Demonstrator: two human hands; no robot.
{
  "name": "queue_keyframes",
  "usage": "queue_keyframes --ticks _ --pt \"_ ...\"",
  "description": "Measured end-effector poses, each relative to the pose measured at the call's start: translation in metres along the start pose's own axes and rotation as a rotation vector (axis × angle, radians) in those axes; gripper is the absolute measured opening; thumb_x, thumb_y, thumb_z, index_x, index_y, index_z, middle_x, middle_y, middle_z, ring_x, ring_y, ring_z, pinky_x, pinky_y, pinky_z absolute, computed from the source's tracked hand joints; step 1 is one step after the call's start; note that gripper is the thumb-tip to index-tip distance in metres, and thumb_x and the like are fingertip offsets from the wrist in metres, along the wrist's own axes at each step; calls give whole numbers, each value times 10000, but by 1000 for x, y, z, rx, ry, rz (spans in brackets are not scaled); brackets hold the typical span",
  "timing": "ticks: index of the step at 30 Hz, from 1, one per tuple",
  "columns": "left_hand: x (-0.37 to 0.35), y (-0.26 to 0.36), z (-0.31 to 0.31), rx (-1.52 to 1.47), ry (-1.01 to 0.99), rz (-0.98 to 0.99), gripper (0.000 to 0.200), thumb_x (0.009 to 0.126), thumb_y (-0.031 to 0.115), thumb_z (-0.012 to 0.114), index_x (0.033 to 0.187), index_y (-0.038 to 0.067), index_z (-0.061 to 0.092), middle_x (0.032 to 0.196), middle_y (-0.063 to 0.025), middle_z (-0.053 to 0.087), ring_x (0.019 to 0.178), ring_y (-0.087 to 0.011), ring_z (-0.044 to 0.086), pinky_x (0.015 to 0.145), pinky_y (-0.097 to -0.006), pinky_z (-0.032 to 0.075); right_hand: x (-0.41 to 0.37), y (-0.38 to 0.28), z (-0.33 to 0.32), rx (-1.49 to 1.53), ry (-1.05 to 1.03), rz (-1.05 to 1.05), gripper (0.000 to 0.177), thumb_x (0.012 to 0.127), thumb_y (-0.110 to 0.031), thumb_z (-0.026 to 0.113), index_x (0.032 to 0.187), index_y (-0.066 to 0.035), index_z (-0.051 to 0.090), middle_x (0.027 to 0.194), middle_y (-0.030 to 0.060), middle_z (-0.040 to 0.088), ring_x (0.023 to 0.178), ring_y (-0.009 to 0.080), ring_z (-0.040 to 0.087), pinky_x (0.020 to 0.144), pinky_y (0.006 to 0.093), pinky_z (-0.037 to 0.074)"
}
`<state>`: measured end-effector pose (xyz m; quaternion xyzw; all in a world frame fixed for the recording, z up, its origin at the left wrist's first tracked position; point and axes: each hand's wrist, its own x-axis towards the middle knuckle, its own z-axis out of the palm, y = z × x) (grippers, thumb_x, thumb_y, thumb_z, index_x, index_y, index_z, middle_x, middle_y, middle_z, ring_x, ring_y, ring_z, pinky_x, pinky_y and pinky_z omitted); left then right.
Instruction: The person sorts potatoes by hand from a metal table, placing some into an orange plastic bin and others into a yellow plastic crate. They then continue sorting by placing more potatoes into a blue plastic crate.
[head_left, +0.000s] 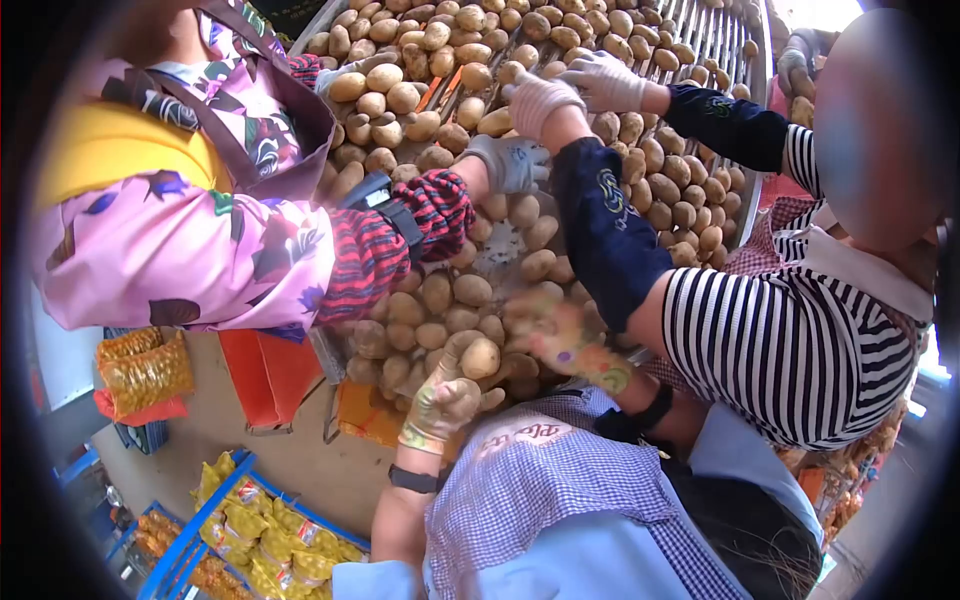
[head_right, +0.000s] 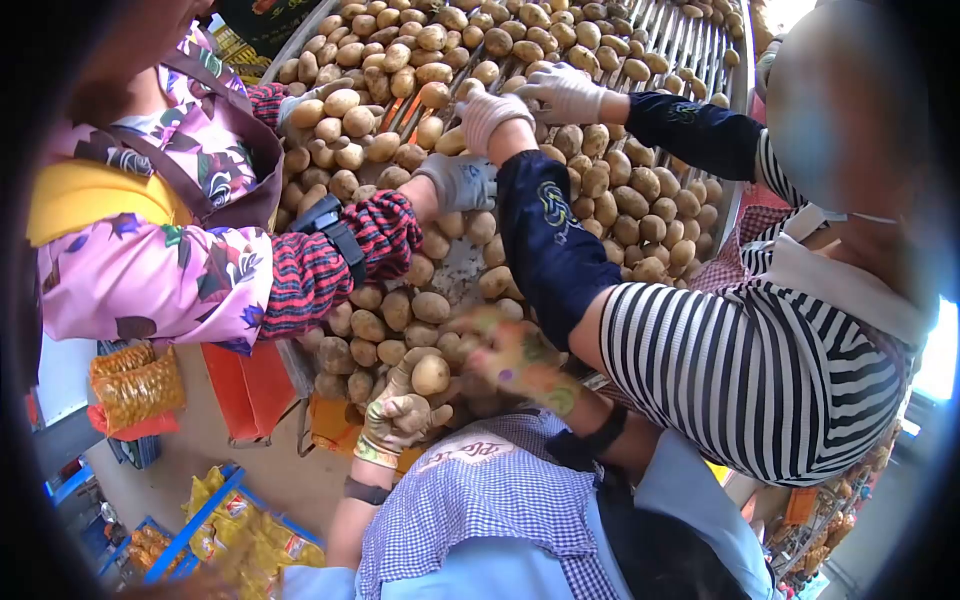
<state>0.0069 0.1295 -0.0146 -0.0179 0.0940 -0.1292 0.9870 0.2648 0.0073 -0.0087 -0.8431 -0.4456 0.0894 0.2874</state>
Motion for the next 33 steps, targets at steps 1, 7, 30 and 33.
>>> queue_keyframes --ticks 1,7,30,33 --pt "2 -1 4 -10 -6 -18 862 862 31 662 1586 242 245 1473 -100 450 1354 -353 462 1077 -535 447 61 47 -13 -404 57 -12 158 863 -201 618 945 -84 685 915 58 659 923 164 614 767 309 518" --pt "-11 -5 -8 -36 76 -46 793 852 39 655 1556 206 329 1138 -26 558 1149 -252 587 1070 -517 458 184 171 -44 -1084 -284 -233 184 923 -198 558 949 -77 694 894 48 664 997 160 596 839 286 505" --pt "-8 -20 54 770 230 89 770 903 409 665 1534 102 347 1523 -114 413 1373 -237 443 1140 -379 377 -104 -67 -36 807 -272 486 422 798 -131 715 1199 -18 648 1137 119 687 1046 207 670 934 346 541" --pt "-3 -19 19 150 177 -136 979 772 574 787 1495 49 388 1497 -164 420 1346 -283 468 1110 -417 431 -101 -68 -29 757 -337 390 407 784 -112 708 1177 -20 660 1145 138 681 1082 253 656 951 360 524"
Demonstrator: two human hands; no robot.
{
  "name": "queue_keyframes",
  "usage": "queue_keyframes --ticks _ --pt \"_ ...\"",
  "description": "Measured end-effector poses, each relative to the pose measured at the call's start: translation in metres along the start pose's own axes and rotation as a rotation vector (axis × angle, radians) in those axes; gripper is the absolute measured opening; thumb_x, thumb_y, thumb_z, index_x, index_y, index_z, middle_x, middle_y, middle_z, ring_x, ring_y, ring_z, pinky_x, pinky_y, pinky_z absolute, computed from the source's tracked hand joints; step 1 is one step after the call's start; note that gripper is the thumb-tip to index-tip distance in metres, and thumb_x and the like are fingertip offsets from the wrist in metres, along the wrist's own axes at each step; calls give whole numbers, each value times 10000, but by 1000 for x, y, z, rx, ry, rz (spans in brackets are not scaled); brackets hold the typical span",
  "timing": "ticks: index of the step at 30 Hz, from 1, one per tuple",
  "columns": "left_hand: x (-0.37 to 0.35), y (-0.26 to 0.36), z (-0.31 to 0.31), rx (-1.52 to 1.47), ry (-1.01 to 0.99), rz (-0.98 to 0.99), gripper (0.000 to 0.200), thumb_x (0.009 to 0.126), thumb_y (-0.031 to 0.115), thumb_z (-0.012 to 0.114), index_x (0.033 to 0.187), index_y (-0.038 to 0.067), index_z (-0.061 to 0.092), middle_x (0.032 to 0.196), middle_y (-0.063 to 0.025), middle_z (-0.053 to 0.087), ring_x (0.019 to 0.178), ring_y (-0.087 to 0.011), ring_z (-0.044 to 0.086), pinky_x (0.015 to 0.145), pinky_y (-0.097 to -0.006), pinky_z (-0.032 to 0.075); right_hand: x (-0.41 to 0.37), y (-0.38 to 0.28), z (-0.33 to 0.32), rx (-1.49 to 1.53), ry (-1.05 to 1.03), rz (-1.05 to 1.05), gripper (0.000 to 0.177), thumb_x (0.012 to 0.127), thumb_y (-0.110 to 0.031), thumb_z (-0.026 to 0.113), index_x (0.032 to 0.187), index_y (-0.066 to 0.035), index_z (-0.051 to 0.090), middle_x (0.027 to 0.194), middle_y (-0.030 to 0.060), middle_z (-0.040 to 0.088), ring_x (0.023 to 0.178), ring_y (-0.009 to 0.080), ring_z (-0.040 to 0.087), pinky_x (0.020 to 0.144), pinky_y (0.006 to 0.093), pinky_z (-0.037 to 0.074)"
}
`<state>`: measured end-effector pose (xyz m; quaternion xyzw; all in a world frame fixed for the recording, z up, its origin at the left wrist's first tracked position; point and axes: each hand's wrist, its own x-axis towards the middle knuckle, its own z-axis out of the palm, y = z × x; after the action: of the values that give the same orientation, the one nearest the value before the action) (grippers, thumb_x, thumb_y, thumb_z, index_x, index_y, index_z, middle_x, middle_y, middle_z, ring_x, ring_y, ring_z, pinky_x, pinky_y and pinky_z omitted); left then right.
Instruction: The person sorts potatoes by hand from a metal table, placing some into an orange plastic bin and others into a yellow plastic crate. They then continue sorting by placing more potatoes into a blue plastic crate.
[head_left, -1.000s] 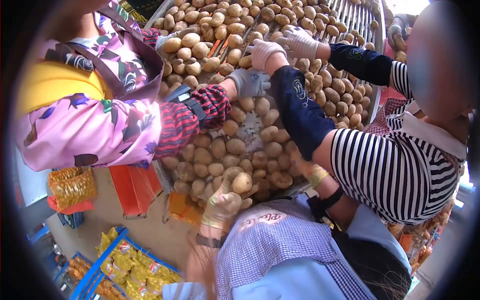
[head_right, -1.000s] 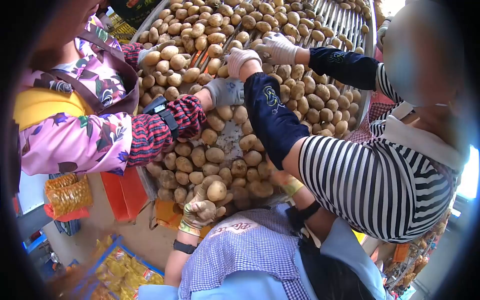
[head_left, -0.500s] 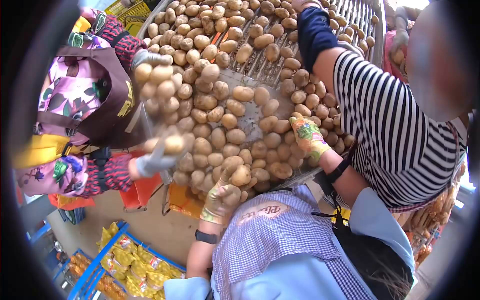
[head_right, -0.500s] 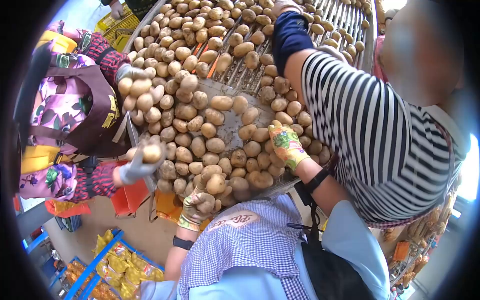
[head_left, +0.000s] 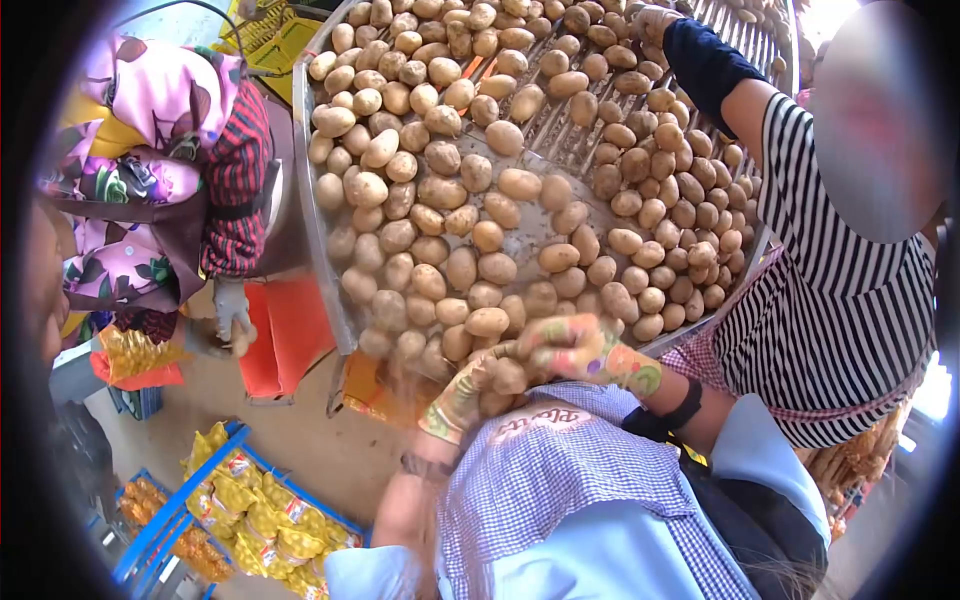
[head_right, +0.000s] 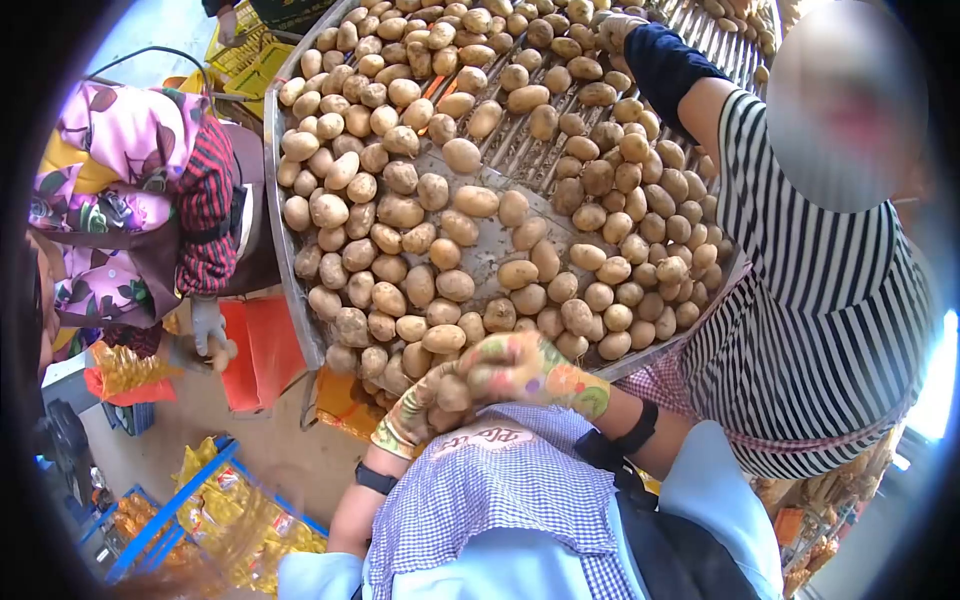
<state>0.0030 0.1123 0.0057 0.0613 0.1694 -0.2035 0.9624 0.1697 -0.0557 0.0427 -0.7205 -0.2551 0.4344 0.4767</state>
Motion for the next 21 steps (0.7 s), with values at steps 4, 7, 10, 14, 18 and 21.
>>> queue_keyframes --ticks 4,7,10,14,18,21 --pt "-17 2 -21 266 26 -124 884 752 583 800 1371 21 513 1504 -216 402 1294 -302 520 982 -384 545 16 5 -22 -768 135 91 579 728 -107 670 1301 -72 593 1354 147 563 1280 362 523 1087 465 403" --pt "-19 -8 -19 58 -137 17 550 951 405 600 1374 70 494 1420 -66 483 1306 -187 462 1117 -415 397 34 45 -10 -1138 31 -47 584 710 -187 736 1281 -137 624 1469 118 445 1441 358 315 1160 571 252" --pt "-22 -18 -54 118 -110 41 514 950 375 563 1413 168 478 1487 34 442 1386 -130 386 1136 -516 363 44 69 -17 -1121 -20 -249 588 691 -299 731 1239 -118 620 1468 131 436 1429 379 316 1154 580 251" --pt "-24 -13 -32 680 260 -58 600 954 447 558 1450 130 442 1490 -22 446 1389 -179 400 1101 -474 413 37 74 -13 -935 125 -284 664 642 -274 809 1256 -102 624 1364 117 522 1368 354 393 1128 510 312" --pt "-27 -17 -40 -2 -110 40 804 938 594 525 1518 70 335 1477 -107 454 1367 -270 441 1041 -383 469 23 72 -2 -902 87 -130 661 652 -280 819 1255 -96 623 1141 117 598 1119 351 546 955 467 419" --pt "-26 -24 -35 -75 -8 56 944 874 602 631 1528 19 277 1508 -172 400 1348 -386 446 944 -399 548 19 83 0 -735 117 -76 625 649 -282 826 1225 -108 654 1139 126 604 1067 349 578 934 470 434"
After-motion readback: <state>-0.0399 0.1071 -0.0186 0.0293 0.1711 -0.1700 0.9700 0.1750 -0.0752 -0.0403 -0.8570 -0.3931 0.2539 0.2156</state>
